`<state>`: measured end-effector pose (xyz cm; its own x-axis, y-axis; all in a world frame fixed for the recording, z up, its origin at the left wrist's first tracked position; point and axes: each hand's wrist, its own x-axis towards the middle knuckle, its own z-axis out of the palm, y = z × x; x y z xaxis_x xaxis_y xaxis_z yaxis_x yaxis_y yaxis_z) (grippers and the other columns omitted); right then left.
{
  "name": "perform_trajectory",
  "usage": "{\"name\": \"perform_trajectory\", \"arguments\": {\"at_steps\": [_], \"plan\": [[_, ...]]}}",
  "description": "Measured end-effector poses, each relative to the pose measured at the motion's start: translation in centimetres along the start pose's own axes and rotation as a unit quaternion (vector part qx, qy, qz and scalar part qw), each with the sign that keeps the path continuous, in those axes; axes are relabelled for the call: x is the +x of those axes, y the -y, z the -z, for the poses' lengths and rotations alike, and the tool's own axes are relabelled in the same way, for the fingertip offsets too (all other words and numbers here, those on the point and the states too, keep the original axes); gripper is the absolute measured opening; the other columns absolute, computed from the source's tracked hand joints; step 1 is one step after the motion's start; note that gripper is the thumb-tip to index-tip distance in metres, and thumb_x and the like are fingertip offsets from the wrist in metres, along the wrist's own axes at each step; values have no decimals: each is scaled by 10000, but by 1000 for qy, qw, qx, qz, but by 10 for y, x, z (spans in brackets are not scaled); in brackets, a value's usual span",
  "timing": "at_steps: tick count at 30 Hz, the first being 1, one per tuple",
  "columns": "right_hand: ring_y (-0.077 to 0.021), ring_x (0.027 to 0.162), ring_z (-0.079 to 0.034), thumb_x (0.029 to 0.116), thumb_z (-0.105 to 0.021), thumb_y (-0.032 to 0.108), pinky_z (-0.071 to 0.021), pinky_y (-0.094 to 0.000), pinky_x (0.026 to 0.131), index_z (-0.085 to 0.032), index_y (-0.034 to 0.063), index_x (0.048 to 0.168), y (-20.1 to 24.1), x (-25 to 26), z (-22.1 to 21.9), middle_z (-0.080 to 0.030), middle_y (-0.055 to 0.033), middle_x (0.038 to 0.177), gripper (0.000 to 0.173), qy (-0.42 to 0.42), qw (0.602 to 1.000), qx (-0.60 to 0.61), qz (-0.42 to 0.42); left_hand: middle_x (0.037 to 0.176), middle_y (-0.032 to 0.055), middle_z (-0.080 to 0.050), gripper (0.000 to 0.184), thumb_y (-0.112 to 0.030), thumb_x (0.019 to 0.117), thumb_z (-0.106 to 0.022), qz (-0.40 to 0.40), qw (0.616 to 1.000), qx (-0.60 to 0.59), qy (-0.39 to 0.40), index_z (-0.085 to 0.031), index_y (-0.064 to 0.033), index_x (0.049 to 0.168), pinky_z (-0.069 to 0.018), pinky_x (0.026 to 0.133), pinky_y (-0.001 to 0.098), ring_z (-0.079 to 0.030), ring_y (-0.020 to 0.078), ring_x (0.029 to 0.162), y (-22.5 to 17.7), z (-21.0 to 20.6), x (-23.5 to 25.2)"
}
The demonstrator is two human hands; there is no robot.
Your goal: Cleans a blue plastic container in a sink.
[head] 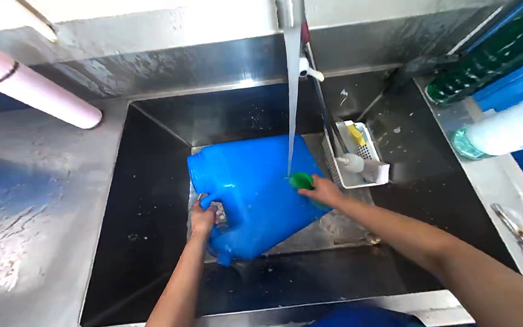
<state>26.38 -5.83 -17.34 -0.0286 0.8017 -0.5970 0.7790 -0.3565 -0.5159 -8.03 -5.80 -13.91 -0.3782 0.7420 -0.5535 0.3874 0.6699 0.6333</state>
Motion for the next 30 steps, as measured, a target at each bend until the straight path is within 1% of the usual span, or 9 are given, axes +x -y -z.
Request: {"name": "perform_trajectory", "arguments": {"at_steps": [5,8,11,13,17,19,22,25,30], "plan": [[-588,1414,-342,973,-719,290,-300,-751,1098,-384,-94,1511,-11,-15,116,-292,-377,1576,741,-103,993,-63,-1,781,40,-548,185,-28,1050,-512,-65,951,-283,105,-436,21,1211,-523,532,210,-561,70,554,-109,-52,-94],[-440,1359,-503,1031,-617,311,-396,-595,1132,-419,-52,1510,70,-77,122,-492,-310,1477,633,-67,985,44,150,991,128,-554,312,-121,1080,-478,-61,925,-344,147,-407,5,1356,-533,676,323,-581,165,749,-151,-105,-121],[-432,1220,-592,981,-707,247,-452,-583,1051,-385,-86,1472,96,-82,107,-594,-326,1296,675,-13,988,84,131,1096,218,-617,284,-57,1079,-421,-247,942,-110,198,-510,112,1289,-511,889,402,-610,251,973,-168,-115,-102],[-421,1178,-624,968,-681,189,-480,-603,1010,-376,-20,1518,76,-78,99,-620,-304,1270,662,-57,984,112,125,1226,272,-658,283,-18,993,-562,-443,880,116,123,-642,84,1245,-476,1040,543,-618,386,1193,-185,-93,-80],[-350,1164,-648,909,-622,174,-507,-524,1014,-408,-19,1526,11,-111,104,-637,-275,1288,681,-64,971,106,203,1652,233,-288,898,-341,686,-892,-631,678,368,81,-543,-161,1493,-135,1118,808,-158,535,1526,-226,-90,-73],[-388,1178,-625,927,-629,121,-484,-547,1023,-383,-33,1533,1,-110,130,-611,-306,1305,672,-33,977,59,202,1717,189,-106,984,-448,749,-847,-590,653,463,107,-388,-243,1595,-96,1107,817,-20,528,1549,-245,-100,-91],[-507,1156,-621,916,-716,103,-464,-717,951,-511,-9,1438,54,-75,141,-648,-323,1226,572,-63,983,-98,141,1646,245,-281,876,-465,816,-803,-485,748,446,78,-431,-204,1564,-277,1037,807,-231,551,1487,-243,-95,-72],[-510,1160,-608,963,-630,54,-407,-719,980,-659,-67,1221,155,-52,111,-655,-318,1195,287,-172,954,-203,142,1637,261,-294,861,-504,884,-746,-383,840,383,39,-374,-202,1599,-244,1032,831,-243,580,1467,-238,-52,-30],[-433,1290,-559,930,-641,-18,-294,-711,1102,-590,24,1374,207,-53,123,-627,-237,1333,448,-147,926,-248,245,1631,275,-292,811,-395,902,-745,-304,917,259,2,-384,-164,1591,-220,1056,838,-247,615,1446,-200,18,12]]}}
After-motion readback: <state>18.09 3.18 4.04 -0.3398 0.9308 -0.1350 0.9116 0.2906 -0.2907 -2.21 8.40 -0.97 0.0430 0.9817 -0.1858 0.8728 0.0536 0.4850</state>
